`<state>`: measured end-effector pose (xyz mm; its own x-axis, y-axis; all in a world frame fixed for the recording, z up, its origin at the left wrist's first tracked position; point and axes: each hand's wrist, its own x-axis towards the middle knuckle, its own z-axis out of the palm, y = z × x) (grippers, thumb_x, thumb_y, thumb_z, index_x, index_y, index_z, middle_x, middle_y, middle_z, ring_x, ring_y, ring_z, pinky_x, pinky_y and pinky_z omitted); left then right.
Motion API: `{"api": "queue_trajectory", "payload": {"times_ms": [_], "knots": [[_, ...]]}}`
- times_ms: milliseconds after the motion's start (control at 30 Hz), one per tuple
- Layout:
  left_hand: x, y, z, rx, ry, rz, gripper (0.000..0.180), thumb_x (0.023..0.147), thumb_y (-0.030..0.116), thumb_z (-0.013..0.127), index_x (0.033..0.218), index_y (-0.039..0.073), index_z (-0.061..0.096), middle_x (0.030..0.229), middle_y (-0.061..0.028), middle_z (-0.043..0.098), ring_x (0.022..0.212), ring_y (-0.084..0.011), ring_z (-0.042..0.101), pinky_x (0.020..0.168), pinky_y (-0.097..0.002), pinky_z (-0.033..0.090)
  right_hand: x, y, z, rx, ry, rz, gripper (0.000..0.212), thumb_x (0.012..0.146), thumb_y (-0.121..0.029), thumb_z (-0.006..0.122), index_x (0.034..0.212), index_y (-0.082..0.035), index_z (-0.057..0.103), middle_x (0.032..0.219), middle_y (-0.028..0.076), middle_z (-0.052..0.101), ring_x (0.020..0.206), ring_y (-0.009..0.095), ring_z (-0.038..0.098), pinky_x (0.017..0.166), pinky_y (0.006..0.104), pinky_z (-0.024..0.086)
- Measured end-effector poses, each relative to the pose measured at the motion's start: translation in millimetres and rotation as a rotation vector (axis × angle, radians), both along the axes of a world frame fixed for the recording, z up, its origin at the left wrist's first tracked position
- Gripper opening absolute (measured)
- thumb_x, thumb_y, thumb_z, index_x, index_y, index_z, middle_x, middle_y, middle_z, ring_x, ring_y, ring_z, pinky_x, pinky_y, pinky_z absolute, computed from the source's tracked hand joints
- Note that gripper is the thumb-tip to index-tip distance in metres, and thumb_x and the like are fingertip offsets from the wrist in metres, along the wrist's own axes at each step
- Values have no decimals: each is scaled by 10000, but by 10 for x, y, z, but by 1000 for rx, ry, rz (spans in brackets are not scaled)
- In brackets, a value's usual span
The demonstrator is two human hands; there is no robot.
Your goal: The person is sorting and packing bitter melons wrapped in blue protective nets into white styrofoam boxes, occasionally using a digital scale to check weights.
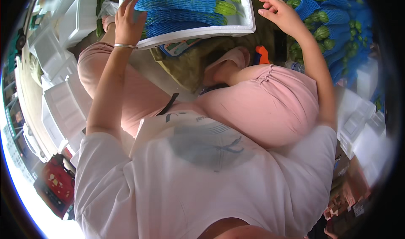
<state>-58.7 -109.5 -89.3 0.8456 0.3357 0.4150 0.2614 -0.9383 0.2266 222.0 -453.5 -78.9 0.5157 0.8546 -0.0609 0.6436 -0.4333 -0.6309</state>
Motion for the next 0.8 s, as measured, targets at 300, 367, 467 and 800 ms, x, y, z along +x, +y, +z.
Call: {"api": "queue_trajectory", "payload": {"times_ms": [300, 367, 467, 800], "knots": [[522, -142, -48, 223, 316, -171, 678, 780, 359, 678, 1357, 142, 396, 1405, -142, 357, 1309, -336, 309, 1076, -445, 281, 77, -448, 322, -143, 197, -24, 495, 846, -338, 646, 1234, -54, 525, 897, 48, 618, 821, 149, 586, 746, 281, 465], [618, -188, -87, 236, 305, -178, 645, 789, 323, 674, 1355, 174, 403, 1377, -139, 388, 1285, -331, 345, 1065, -453, 288, 93, -516, 391, -137, 201, -24, 488, 850, -333, 642, 1235, -55, 525, 905, 50, 621, 834, 149, 589, 751, 281, 465], [639, -250, -84, 233, 352, -146, 673, 777, 294, 693, 1369, 216, 381, 1338, -116, 440, 1268, -314, 384, 1072, -461, 275, 51, -567, 592, -104, 231, -10, 477, 856, -322, 638, 1235, -56, 526, 915, 51, 628, 848, 149, 592, 757, 284, 466], [500, -588, 239, 182, 519, 46, 536, 655, 275, 771, 1133, 149, 566, 1102, -66, 542, 1090, -285, 498, 967, -396, 381, -448, 359, 1425, 142, 58, 183, 421, 868, -256, 626, 1227, -59, 531, 840, 47, 610, 775, 141, 590, 701, 275, 471]]}}
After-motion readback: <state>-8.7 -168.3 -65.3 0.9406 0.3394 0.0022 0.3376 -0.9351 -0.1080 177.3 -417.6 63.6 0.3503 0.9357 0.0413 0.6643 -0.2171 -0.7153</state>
